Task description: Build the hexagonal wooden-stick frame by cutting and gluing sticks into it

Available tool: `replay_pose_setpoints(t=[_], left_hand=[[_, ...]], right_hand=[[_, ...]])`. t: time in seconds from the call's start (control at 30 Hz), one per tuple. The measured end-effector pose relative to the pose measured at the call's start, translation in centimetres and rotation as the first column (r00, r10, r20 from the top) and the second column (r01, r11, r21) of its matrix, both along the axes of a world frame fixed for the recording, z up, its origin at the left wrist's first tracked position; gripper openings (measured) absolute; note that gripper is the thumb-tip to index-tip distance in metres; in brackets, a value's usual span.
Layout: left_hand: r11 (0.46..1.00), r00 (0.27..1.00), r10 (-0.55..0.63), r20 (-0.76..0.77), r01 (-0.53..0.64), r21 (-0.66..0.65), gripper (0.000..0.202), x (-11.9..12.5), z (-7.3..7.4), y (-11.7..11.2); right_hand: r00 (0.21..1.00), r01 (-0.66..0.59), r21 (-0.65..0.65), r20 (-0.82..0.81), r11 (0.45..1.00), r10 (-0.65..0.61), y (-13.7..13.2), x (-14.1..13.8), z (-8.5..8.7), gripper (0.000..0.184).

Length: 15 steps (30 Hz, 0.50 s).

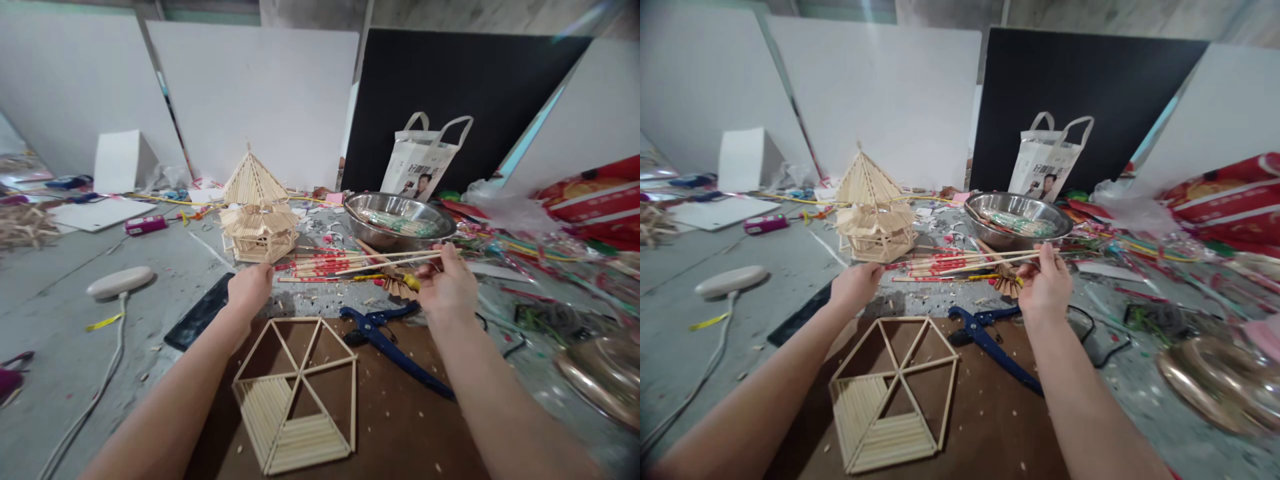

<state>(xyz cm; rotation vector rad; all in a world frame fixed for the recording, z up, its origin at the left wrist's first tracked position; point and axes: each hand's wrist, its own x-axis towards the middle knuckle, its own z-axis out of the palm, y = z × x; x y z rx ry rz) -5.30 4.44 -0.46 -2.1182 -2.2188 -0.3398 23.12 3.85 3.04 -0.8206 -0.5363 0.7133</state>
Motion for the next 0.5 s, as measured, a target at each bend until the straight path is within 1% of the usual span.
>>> replay_pose_setpoints(t=[0.03, 0.1, 0.17, 0.2, 0.27, 0.37, 0.4, 0.43, 0.5], left_hand=[[0.999, 1.0, -0.004, -0.013, 0.004, 0.038, 0.031, -0.1, -0.1, 0.1], [0.989, 0.999, -0.041, -0.014, 0.043, 0.141, 0.031, 0.1, -0.2, 0.1], [0.97, 0.991, -0.128, 0.039, 0.117, 0.213, 0.036, 0.7, -0.2, -0.1], [0.958, 0.975, -0.204, 0.086, 0.18, 0.222, 0.037, 1.1, -0.2, -0.2], [0.918, 0.914, -0.368, 0.172, 0.327, 0.223, 0.037, 2.1, 0.1, -0.7], [0.845, 0.799, -0.533, 0.279, 0.482, 0.232, 0.037, 3.3, 0.4, -1.5], [0.817, 0.758, -0.577, 0.305, 0.529, 0.23, 0.036, 3.7, 0.4, -1.8], [0.8, 0.734, -0.6, 0.319, 0.557, 0.224, 0.034, 3.9, 0.5, -2.0], [0.796, 0.727, -0.603, 0.33, 0.578, 0.181, 0.031, 4.2, 0.4, -2.3]], right_hand=[[1.0, -0.027, -0.011, 0.003, 1.0, 0.027, 0.0, -0.3, -0.2, 0.018], [0.993, -0.118, -0.052, 0.009, 0.992, 0.119, 0.0, -1.1, -0.7, 0.018], [0.975, -0.22, -0.099, 0.015, 0.97, 0.223, -0.1, -1.9, -1.4, 0.018], [0.964, -0.26, -0.117, 0.017, 0.958, 0.264, -0.2, -2.4, -1.7, 0.019], [0.944, -0.323, -0.142, 0.016, 0.936, 0.329, -0.3, -3.2, -2.2, 0.019], [0.916, -0.395, -0.166, -0.001, 0.903, 0.401, -0.7, -4.1, -2.5, 0.02], [0.908, -0.414, -0.172, -0.009, 0.894, 0.418, -0.8, -4.3, -2.5, 0.02], [0.901, -0.43, -0.178, -0.017, 0.885, 0.434, -0.9, -4.5, -2.5, 0.02], [0.887, -0.457, -0.189, -0.035, 0.869, 0.46, -1.1, -4.7, -2.4, 0.019]])
